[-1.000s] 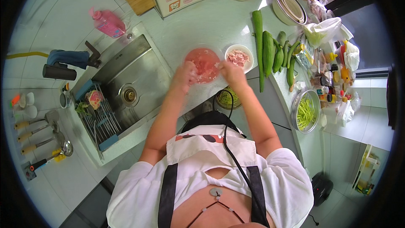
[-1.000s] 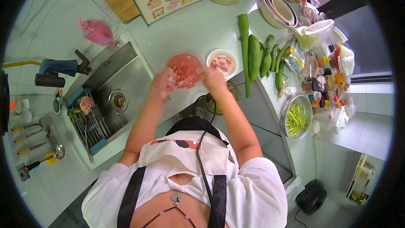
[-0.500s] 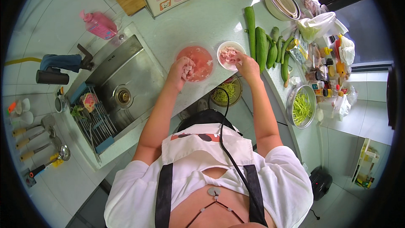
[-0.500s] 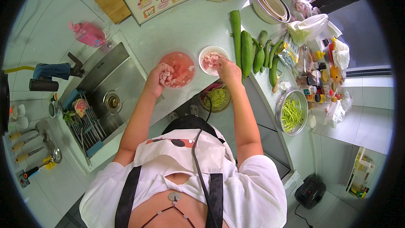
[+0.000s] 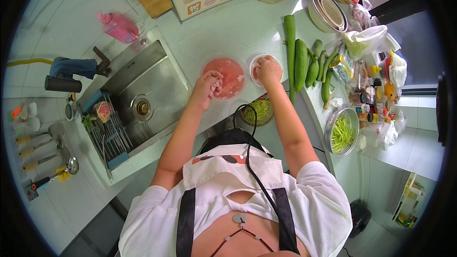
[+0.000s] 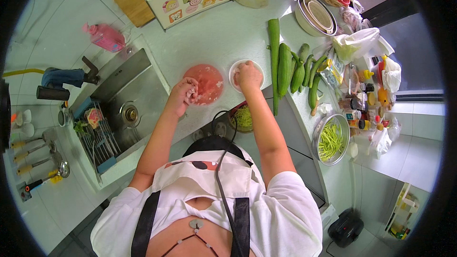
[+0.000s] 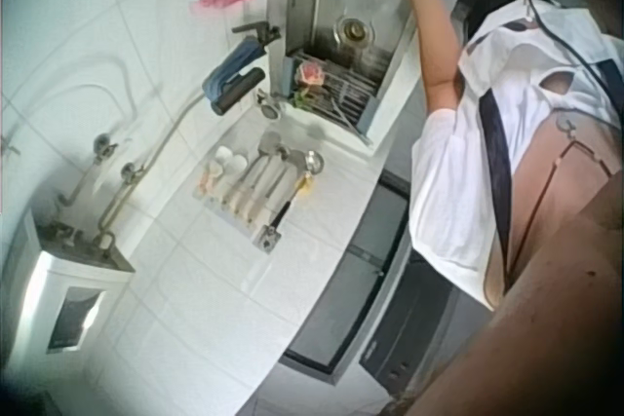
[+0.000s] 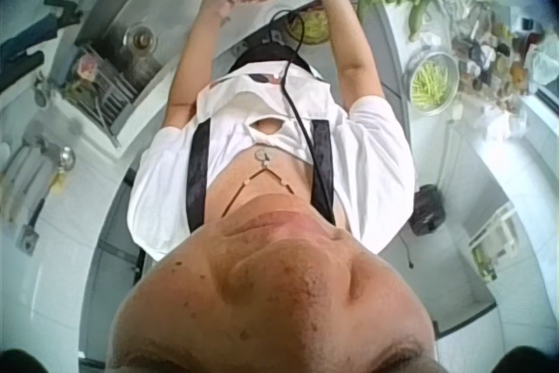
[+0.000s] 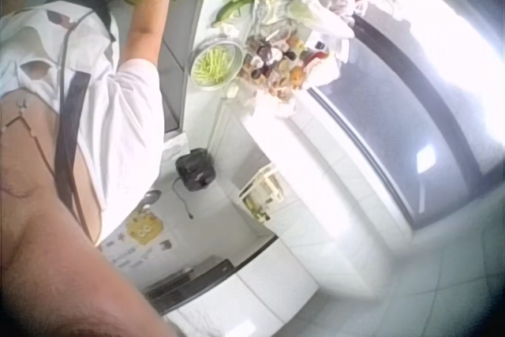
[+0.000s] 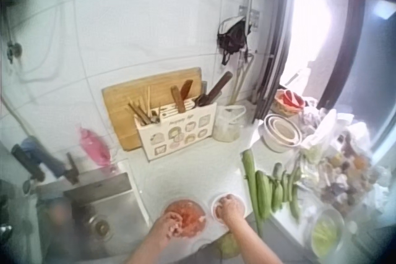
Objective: The person washes their hands at a sink, then picks up pieces of meat from a bowl, shreds them by hand, and places the shredded pieces into a smaller bowl.
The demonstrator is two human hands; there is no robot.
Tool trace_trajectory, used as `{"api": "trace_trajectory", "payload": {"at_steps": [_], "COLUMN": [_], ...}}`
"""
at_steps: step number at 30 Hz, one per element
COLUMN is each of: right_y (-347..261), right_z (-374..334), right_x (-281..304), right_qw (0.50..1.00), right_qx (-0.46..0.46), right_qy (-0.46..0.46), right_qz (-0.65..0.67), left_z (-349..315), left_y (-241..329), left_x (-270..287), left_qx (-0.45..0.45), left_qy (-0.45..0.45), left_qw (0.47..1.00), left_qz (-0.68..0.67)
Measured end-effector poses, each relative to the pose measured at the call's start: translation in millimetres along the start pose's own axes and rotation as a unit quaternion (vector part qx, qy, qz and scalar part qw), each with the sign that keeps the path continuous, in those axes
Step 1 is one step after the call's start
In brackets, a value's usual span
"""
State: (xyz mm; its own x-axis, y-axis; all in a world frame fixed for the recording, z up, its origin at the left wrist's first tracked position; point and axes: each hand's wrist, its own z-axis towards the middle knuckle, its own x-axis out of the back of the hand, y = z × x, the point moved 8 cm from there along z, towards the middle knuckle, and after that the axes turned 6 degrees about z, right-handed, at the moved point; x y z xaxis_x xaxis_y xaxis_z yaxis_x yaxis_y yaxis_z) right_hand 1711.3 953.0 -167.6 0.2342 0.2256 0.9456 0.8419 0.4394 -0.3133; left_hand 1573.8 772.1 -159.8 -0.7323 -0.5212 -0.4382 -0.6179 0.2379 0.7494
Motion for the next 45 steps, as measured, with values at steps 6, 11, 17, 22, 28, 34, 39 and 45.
{"api": "trace_trajectory", "payload": {"at_steps": [6, 11, 17, 22, 28, 34, 39, 45], "right_y": [32, 54, 51, 43, 70, 71, 48, 69], "right_z": [-11, -19, -20, -24, -12, -22, -31, -17], "right_x": [27, 48, 55, 53, 27, 11, 28, 17], "right_qw": [0.970, 0.918, 0.802, 0.763, 0.937, 0.794, 0.678, 0.916], "right_qx": [-0.025, -0.061, -0.074, -0.084, -0.022, -0.153, -0.169, -0.052], "right_qy": [0.018, 0.031, -0.014, -0.064, 0.040, -0.089, -0.109, -0.017], "right_qz": [0.242, 0.391, 0.592, 0.638, 0.346, 0.581, 0.707, 0.397], "left_z": [2, 7, 12, 13, 12, 13, 24, 24], "left_y": [-4, -10, -14, -14, -13, -12, -20, -15], "left_x": [4, -8, -15, -16, -15, -14, -12, -23], "left_qx": [-0.017, -0.002, 0.013, 0.013, 0.001, -0.022, -0.016, -0.008], "left_qy": [-0.005, -0.034, -0.057, -0.066, -0.050, -0.030, -0.057, -0.042], "left_qw": [1.000, 0.999, 0.997, 0.996, 0.997, 0.999, 0.998, 0.998], "left_qz": [-0.017, -0.026, -0.051, -0.057, -0.051, -0.020, -0.025, -0.048]}}
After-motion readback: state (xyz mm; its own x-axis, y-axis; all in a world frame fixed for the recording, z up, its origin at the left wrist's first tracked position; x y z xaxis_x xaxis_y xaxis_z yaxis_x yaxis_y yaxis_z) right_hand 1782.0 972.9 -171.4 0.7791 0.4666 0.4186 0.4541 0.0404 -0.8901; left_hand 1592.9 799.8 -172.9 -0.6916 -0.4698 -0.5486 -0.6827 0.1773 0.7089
